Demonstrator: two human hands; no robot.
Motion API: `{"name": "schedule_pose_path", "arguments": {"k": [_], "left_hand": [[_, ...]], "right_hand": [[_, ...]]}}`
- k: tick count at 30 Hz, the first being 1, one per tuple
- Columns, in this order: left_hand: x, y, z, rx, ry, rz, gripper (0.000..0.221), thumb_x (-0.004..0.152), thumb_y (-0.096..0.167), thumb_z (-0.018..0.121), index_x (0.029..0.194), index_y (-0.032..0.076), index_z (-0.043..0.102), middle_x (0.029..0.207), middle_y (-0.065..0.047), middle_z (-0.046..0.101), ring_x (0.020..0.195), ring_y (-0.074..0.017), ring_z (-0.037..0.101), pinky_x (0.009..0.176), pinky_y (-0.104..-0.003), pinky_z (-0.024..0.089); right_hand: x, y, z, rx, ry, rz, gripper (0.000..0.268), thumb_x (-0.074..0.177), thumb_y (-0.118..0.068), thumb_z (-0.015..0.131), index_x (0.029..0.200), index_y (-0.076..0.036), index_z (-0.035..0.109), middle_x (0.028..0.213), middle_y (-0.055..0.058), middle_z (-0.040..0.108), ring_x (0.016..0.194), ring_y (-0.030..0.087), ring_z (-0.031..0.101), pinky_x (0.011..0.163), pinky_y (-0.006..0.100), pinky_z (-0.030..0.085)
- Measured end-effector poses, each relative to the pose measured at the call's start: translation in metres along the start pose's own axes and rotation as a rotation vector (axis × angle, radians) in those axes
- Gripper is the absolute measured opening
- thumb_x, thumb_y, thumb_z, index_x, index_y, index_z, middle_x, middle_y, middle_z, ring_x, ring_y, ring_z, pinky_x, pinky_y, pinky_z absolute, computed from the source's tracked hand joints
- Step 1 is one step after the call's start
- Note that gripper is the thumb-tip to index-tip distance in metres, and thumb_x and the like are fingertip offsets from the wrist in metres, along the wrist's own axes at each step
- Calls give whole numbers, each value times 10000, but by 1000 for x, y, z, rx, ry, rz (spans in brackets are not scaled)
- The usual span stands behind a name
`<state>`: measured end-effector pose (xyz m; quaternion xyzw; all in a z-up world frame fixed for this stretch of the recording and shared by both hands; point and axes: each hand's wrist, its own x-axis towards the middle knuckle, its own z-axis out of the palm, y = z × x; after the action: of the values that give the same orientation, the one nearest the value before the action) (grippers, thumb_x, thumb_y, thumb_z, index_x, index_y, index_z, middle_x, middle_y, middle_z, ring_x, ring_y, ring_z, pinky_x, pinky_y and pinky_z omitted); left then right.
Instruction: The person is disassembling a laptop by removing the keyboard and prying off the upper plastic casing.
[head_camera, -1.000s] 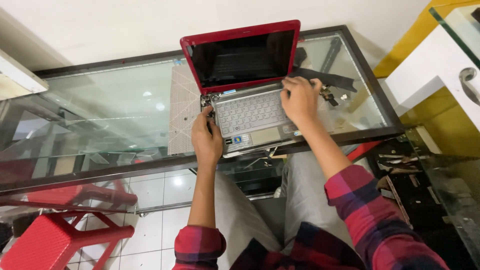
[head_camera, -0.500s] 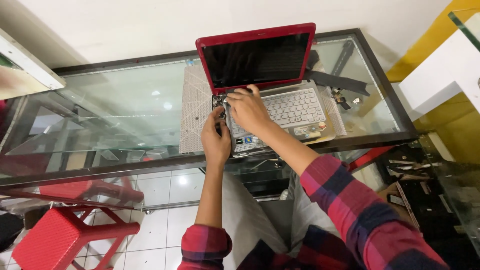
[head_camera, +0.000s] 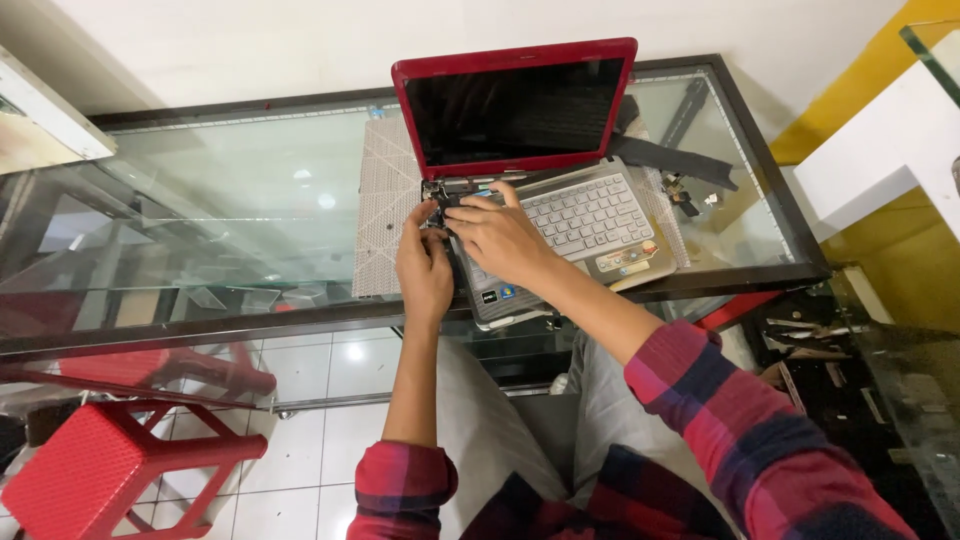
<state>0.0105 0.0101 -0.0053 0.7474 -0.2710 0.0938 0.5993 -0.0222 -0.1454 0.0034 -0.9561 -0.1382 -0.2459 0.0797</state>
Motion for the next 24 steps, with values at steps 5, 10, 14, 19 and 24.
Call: {"name": "schedule_pose_path", "arguments": {"k": [5, 10, 14, 19, 24], "left_hand": [[2, 1, -1, 7, 0, -40, 407, 971, -82, 510, 1360, 33, 548, 1296, -162, 668, 922, -290, 706, 783, -408, 554], [2, -2, -1, 16, 17, -38, 396, 943, -81, 547, 1297, 80, 620, 1229, -130, 717, 919, -284, 713, 783, -387, 557], [2, 1, -1, 31, 30, -54, 416, 922, -74, 568, 1277, 124, 656, 1060, -115, 743, 836, -276, 702, 756, -389, 559], [1, -2, 0, 8, 45, -16, 436, 915, -127, 509, 1268, 80, 660, 1074, -164, 736, 886, -314, 704, 824, -427, 551], [0, 3, -2, -36, 35, -17, 442, 930, -146, 442, 1269, 52, 647, 1212, -171, 701, 933, -256, 675, 907, -415, 525]], "right_hand": [[-4, -15, -15, 33, -41, 18, 274, 971, -109, 562, 1160, -120, 760, 1236, 79, 744, 1264, 198, 618, 1147, 497, 229], [-23, -28, -27, 42, -119, 20, 288, 990, -143, 518, 1156, -140, 753, 1209, 90, 749, 1272, 193, 619, 1167, 495, 235], [-48, -44, -41, 108, -157, -66, 323, 994, -118, 491, 1208, -112, 733, 1241, 115, 732, 1282, 250, 610, 1162, 529, 263], [-77, -53, -64, 104, -148, -289, 289, 1001, -179, 525, 1175, -69, 727, 1228, 120, 722, 1251, 287, 592, 1107, 524, 321], [-97, -48, -66, -65, -37, -426, 307, 917, -122, 669, 1203, -14, 646, 1227, 153, 634, 1172, 348, 584, 1015, 501, 452]]}}
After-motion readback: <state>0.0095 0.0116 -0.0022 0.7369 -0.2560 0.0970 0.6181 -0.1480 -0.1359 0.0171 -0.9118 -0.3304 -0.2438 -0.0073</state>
